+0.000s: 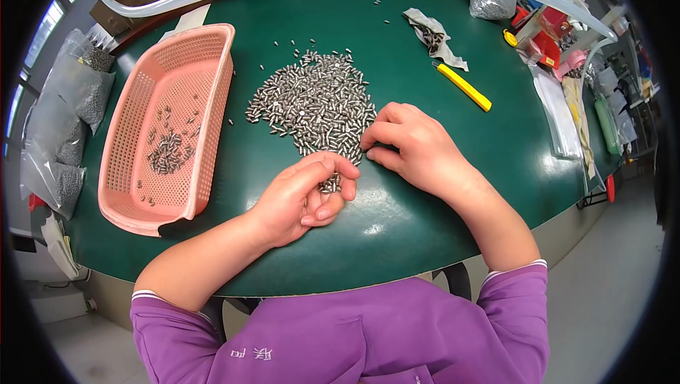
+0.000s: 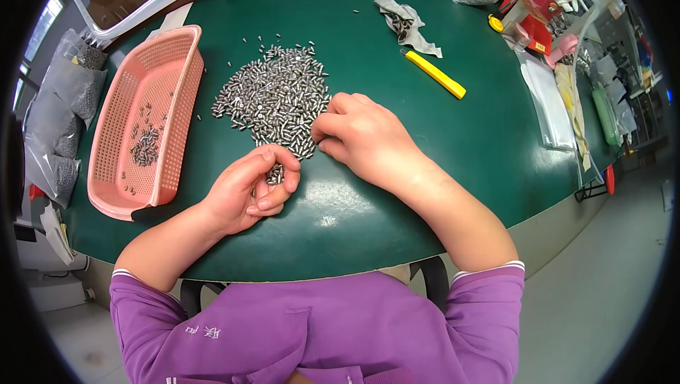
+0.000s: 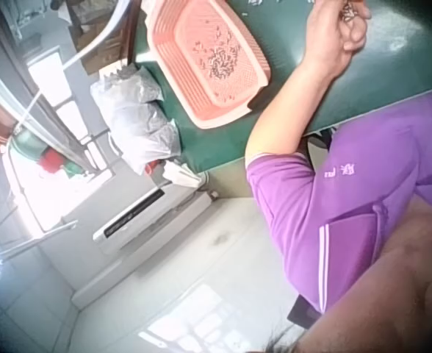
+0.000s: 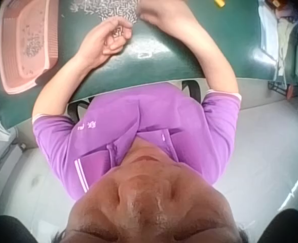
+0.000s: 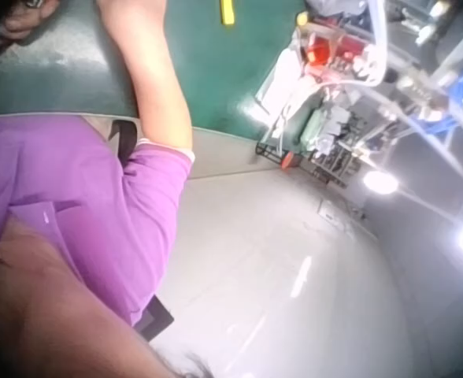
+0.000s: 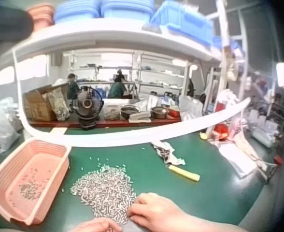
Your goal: Sorting small metal pins on a factory workbench by hand.
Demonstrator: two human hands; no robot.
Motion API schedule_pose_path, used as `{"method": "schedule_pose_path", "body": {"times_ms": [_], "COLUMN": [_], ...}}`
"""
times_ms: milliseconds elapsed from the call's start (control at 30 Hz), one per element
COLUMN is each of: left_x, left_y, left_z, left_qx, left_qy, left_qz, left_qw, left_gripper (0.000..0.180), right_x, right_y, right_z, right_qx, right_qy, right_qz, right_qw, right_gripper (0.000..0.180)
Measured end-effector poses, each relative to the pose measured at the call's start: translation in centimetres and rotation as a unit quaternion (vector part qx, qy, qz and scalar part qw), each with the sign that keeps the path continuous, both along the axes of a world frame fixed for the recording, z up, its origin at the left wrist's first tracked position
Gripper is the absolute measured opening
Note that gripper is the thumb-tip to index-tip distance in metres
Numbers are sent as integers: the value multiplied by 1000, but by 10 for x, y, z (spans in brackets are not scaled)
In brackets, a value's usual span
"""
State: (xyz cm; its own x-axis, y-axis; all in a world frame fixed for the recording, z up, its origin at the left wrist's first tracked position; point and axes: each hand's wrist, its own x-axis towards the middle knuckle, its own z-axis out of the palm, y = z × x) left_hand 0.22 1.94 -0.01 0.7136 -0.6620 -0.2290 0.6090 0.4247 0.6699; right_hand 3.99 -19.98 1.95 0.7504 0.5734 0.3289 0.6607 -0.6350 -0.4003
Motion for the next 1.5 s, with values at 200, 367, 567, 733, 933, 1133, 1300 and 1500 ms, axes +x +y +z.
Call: {"method": "schedule_pose_path", "body": {"times_ms": [200, 367, 567, 733, 933, 1133, 1300, 1500], "left_x": [0, -1, -3, -2, -3, -3, -3, -1], "left_y": [-2, -3, -3, -4, -4, -3, -3, -3], "left_z": [-2, 0, 0, -2, -2, -3, -3, 0], "left_qx": [18, 40, 69, 36, 36, 19, 14, 14], "left_qy": [-13, -14, -42, -26, -29, -45, -42, -13], "left_qz": [-9, -12, -22, -10, -6, -12, -13, -3], "left_qw": [1000, 999, 996, 999, 999, 999, 999, 1000], "left_gripper": [16, 10, 13, 12, 17, 17, 17, 17], "right_x": [-2, -9, -14, -8, 0, -1, 1, 2], "right_y": [-2, 8, 14, 10, 5, 4, 3, 3], "right_z": [4, 20, 18, 16, 7, 7, 5, -1], "right_qx": [-31, 71, 91, 98, 59, 39, 27, 20], "right_qy": [47, 69, 35, 1, -35, -35, -36, -23], "right_qz": [9, 92, 130, 50, 6, -1, -4, -7], "right_qw": [998, 991, 987, 994, 998, 999, 999, 1000], "right_gripper": [13, 12, 14, 14, 13, 12, 14, 13]}}
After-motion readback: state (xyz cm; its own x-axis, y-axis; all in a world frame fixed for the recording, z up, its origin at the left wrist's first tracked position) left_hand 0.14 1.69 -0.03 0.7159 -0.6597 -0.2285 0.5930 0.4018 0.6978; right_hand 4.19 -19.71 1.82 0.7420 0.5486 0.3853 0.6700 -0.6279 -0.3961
